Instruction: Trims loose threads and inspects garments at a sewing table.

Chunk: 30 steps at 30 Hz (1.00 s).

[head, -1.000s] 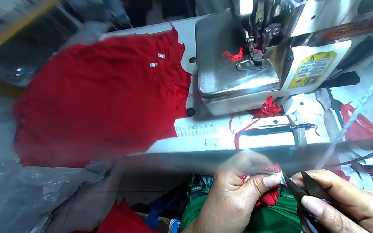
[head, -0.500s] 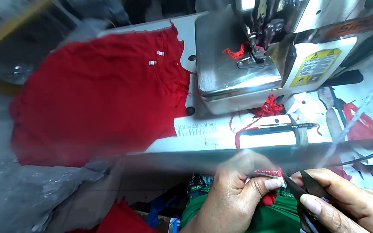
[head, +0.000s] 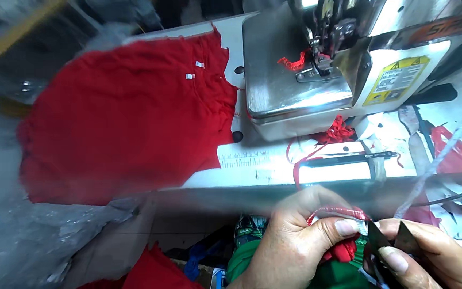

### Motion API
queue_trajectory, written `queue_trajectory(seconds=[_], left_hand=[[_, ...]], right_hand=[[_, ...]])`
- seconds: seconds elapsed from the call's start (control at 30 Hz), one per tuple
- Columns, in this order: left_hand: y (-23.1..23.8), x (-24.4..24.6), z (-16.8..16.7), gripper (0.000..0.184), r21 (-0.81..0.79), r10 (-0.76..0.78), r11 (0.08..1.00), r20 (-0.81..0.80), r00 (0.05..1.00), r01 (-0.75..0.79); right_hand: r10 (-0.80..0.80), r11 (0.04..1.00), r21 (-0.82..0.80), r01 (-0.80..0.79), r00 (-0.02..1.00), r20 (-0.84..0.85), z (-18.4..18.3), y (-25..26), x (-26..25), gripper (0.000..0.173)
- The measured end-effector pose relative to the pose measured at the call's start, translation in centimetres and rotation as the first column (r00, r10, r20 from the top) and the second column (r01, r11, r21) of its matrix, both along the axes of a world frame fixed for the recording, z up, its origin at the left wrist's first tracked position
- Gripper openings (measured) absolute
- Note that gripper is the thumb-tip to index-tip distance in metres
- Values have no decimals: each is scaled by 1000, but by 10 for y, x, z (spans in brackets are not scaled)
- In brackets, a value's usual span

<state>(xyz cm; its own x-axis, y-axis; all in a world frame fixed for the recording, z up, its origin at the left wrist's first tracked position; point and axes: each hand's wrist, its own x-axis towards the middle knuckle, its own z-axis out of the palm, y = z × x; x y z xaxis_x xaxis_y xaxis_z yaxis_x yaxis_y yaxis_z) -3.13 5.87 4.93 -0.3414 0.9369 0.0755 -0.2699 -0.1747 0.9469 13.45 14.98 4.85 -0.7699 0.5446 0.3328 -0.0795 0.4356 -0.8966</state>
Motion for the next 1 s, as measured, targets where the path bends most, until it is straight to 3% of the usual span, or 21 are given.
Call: queue_trajectory(seconds=[0.2,0.5,0.6,0.73,1.0], left_hand=[[6,4,0,5,-4,-24,1000,61,998,24],[9,5,-6,8,-19,31,999,-80,996,-32],[8,4,-8,13,6,20,1000,-110,994,-19],[6,5,-2,16,18,33,999,-168,985,-31],[7,2,-5,16,26,-9,1000,-221,975,15]], right_hand=[[-60,996,56,66,993,-99,-14,-4,2,20],[-90,994,55,92,995,-47,-15,-1,-1,23],[-62,995,-70,67,995,75,-3,6,-2,24],[52,952,-306,-26,996,76,8,13,1,18],[112,894,-441,-79,993,48,16,14,6,15]])
